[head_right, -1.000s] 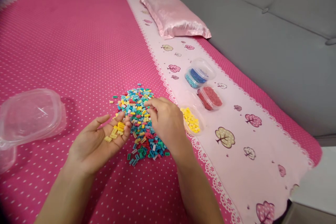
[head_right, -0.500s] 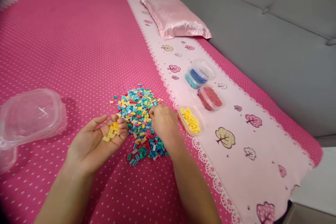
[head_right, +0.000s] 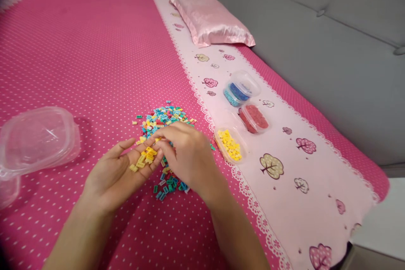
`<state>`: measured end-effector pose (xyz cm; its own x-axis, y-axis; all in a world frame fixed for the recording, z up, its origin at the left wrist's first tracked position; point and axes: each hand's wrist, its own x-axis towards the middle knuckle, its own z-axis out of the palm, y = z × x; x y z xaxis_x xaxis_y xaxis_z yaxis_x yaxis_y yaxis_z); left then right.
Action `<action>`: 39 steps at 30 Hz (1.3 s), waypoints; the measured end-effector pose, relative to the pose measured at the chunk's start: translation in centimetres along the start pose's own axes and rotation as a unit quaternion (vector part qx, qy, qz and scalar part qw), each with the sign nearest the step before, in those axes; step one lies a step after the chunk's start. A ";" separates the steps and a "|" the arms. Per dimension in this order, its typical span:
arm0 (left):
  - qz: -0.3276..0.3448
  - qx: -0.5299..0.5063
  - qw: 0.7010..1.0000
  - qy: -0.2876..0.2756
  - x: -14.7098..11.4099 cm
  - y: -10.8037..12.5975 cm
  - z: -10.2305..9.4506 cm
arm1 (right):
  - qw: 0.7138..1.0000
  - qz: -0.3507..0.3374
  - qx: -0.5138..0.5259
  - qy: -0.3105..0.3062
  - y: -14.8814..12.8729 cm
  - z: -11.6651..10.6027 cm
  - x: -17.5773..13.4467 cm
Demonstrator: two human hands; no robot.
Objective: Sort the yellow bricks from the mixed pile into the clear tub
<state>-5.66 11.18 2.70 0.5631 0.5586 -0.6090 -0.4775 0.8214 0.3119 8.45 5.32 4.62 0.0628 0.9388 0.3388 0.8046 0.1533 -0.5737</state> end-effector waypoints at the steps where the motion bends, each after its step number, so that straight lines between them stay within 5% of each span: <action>1: -0.005 0.001 1.000 -0.009 0.0 0.0 0.0 | 1.000 -0.008 0.002 -0.002 -0.3 0.0 -0.1; 8: -0.017 -0.005 1.000 -0.017 -0.1 0.0 0.1 | 1.000 -0.021 0.003 0.015 -0.5 0.3 -0.2; 13: 0.015 -0.008 0.999 0.029 0.0 0.0 0.1 | 0.996 0.061 -0.042 0.055 0.9 0.4 0.2; 20: 0.044 -0.013 0.996 0.076 0.2 0.3 0.0 | 0.967 0.204 -0.133 -0.073 2.6 2.2 0.7; 27: 0.035 -0.006 0.997 0.072 0.2 0.3 -0.4 | 0.957 0.227 -0.147 -0.103 2.8 2.9 0.9; 33: 0.042 -0.014 0.996 0.072 0.3 0.4 -0.3 | 0.967 0.222 -0.108 -0.066 3.3 2.6 0.7; 39: 0.050 -0.012 0.996 0.068 0.1 0.1 0.1 | 0.984 0.167 -0.040 0.042 3.2 1.4 0.4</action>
<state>-5.61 11.33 2.75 0.4159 0.6151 -0.6698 -0.5432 0.7587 0.3594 10.22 6.66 1.87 0.3779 0.9033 0.2029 0.7740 -0.1879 -0.6047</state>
